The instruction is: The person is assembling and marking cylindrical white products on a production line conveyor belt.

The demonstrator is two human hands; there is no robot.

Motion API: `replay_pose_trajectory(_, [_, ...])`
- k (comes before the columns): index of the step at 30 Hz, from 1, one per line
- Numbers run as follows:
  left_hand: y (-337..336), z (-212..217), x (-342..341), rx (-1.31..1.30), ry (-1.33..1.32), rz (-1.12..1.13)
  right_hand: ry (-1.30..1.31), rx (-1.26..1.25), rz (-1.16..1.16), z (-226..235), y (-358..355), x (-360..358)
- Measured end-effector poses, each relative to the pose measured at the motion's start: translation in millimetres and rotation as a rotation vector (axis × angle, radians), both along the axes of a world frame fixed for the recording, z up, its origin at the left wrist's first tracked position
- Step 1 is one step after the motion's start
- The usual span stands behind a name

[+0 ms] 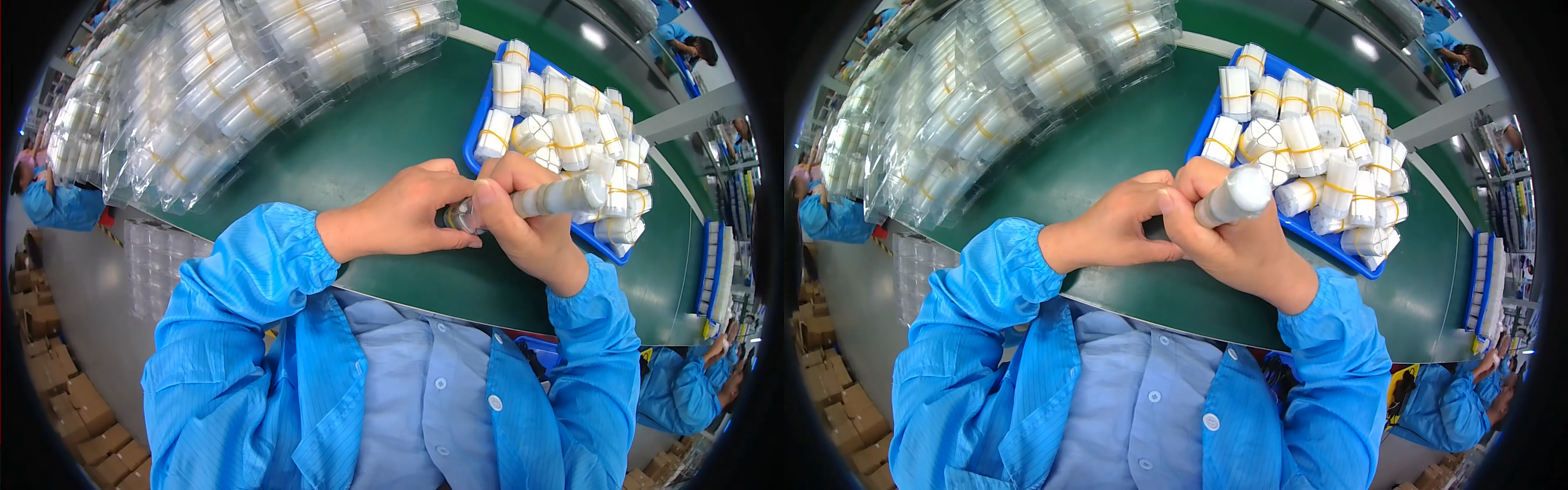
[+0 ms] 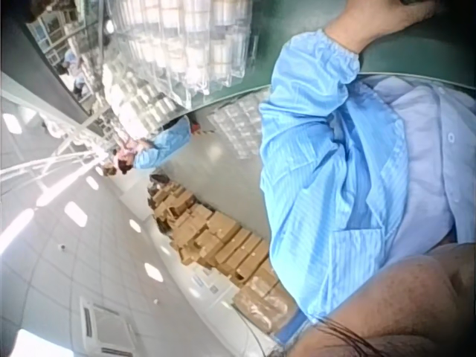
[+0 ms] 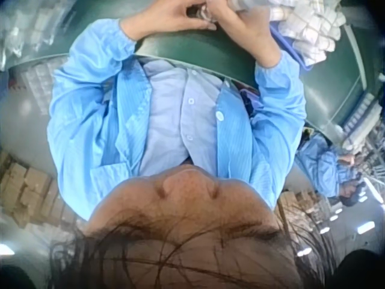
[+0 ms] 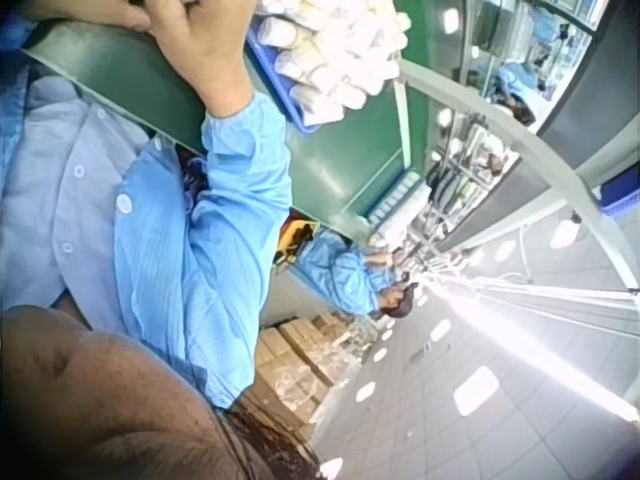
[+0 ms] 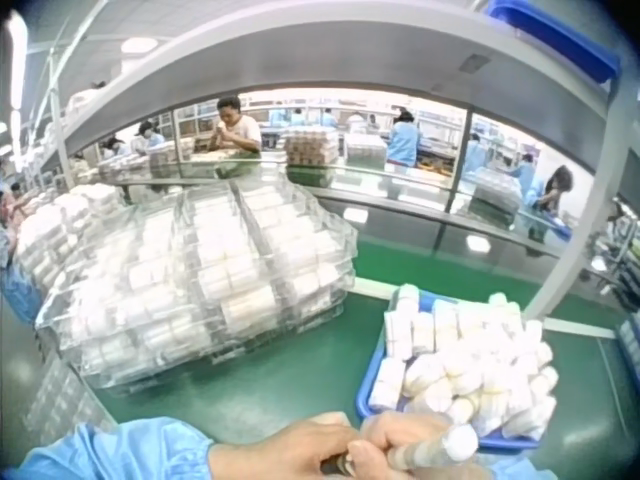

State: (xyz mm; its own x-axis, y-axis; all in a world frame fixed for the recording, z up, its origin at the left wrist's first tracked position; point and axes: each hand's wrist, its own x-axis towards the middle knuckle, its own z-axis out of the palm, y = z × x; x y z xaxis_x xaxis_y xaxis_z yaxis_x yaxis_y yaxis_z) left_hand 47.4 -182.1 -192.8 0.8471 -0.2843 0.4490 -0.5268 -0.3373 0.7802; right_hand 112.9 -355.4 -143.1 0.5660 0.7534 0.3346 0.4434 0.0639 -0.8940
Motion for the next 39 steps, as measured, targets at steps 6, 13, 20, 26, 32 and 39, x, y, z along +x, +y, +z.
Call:
replay_pose_trajectory(6, [-0.8, 0.1, 0.7, 0.008, 0.034, -0.002, 0.121, 0.077, 0.057, 7.4, -3.3, 3.6])
replay_pose_trajectory(13, [0.9, -0.4, 1.1, -0.003, 0.018, -0.028, -0.066, 0.047, 0.131, 7.4, -0.8, 6.3])
replay_pose_trajectory(20, [-0.3, -5.7, 1.0, 0.012, -0.006, 0.004, -0.055, 0.059, 0.037, 0.5, 5.5, -0.2])
replay_pose_trajectory(26, [2.2, -3.8, -4.8, 0.067, 0.04, 0.031, -0.041, 0.052, 0.043, -5.2, 7.7, 2.2])
replay_pose_trajectory(32, [-2.4, -6.9, -3.9, 0.076, -0.1, 0.079, -0.046, 0.048, 0.04, -5.1, 4.8, 0.8])
replay_pose_trajectory(39, [-4.0, 0.0, -3.9, -0.003, 0.055, 0.11, 0.178, 0.289, -0.006, 7.8, -9.4, 13.3])
